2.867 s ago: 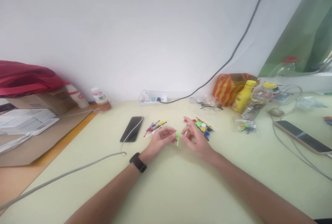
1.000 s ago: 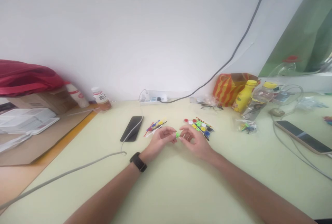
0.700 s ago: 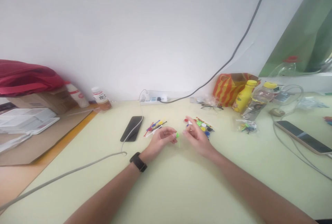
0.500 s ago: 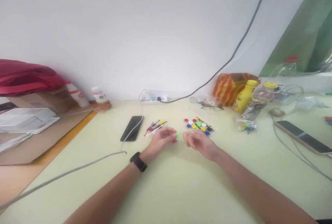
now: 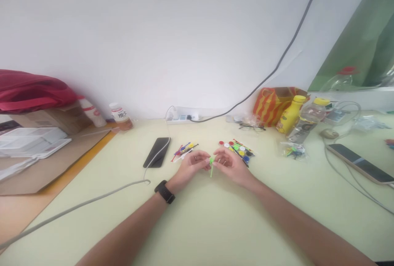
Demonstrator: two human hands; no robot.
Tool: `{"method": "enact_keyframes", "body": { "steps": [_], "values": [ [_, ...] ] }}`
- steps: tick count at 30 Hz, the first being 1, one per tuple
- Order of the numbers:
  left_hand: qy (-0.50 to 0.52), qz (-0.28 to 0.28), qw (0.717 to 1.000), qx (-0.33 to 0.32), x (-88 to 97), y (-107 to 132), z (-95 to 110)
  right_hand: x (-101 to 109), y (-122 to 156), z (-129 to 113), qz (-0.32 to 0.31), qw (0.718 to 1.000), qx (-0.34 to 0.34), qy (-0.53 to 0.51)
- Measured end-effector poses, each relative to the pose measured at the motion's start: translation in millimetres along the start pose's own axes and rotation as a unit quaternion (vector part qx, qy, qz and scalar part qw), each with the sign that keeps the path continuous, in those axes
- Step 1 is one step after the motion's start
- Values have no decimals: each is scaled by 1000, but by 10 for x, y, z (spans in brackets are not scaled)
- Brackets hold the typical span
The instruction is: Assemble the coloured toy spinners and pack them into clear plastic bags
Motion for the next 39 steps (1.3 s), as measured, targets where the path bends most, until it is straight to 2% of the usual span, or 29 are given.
{"method": "enact_keyframes", "body": {
  "steps": [9, 11, 14, 16, 20, 24, 32, 36, 39],
  "values": [
    [-5, 0, 1000, -7, 16, -5, -25, 58, 61, -74, 47, 993, 98, 51],
    [-4, 5, 1000, -9, 22, -13, -30, 61, 47, -57, 13, 993, 86, 77],
    [-4, 16, 1000, -14, 32, -23, -38, 29, 17, -27, -78, 992, 52, 83],
    [-3, 16, 1000, -15, 32, -24, -41, 22, -5, -33, -86, 992, 52, 73],
    [1, 16, 1000, -17, 28, -19, -40, 14, -19, -47, -30, 996, 62, 64],
    [13, 23, 1000, -10, 32, -25, -38, 31, -38, -15, -7, 998, 52, 35],
    [56, 88, 994, 41, 96, -58, -53, 463, -274, 91, 152, 988, 28, 27],
    [92, 106, 988, 60, 113, -79, -60, 633, -341, 92, 198, 979, 21, 38],
    [127, 110, 983, 80, 111, -90, -45, 684, -351, 94, 218, 975, 19, 46]
  ]
}}
Point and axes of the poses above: each hand's wrist, its own y-axis away from the middle knuckle, its own x-axis out of the back of the hand, z = x × y, the point moved 4 cm from there along -y, towards the middle knuckle, and after that the axes turned 13 degrees about z, right-handed, at the moved point
